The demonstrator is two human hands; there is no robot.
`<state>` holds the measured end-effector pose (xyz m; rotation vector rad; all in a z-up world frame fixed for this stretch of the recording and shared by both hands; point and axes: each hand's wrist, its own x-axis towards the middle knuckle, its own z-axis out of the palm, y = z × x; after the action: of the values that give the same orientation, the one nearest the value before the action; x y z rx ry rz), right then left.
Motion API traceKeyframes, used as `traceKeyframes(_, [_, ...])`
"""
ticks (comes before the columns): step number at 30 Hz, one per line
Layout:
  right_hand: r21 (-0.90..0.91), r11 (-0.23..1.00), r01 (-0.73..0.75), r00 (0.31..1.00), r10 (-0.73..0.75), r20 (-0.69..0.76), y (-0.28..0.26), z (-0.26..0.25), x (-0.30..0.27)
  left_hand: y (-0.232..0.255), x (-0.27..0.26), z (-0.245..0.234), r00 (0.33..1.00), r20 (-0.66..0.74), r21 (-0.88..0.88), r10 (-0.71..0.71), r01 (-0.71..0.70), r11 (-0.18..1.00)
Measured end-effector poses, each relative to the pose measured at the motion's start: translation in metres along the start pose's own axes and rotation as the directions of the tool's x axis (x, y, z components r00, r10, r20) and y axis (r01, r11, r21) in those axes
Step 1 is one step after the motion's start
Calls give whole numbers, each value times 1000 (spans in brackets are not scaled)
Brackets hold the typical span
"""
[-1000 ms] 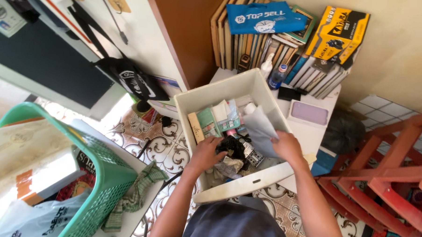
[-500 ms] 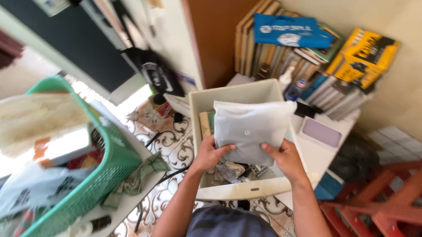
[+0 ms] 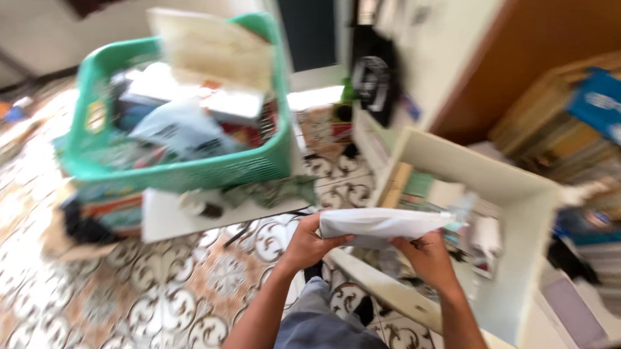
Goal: The person transfers various items from a white drawer into a green laundry basket. They handle plastic bags, small boxes, bottles, and miscellaneous objects one by one, placing them into the basket until the drawer is empty.
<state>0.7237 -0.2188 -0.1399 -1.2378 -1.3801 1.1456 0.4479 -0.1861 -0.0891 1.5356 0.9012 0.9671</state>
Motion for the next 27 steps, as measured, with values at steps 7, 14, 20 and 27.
traceKeyframes(7, [-231, 941, 248, 897, -133, 422, -84, 64, 66, 35, -47, -96, 998, -70, 175, 2, 10, 985])
traceKeyframes(14, [-238, 946, 218, 911, -110, 397, -160, 155, 130, 69, -48, -210, 909, -148, 426, 389, -296, 855])
traceKeyframes(20, [-97, 898, 430, 857, -371, 358, -166, 254, 207, 71, -26, -321, 848, -248, 565, 468, -266, 781])
traceKeyframes(27, [-290, 943, 163, 953, -75, 295, -123, 329, 274, 16, 6, -402, 906, -417, 599, 75, 211, 772])
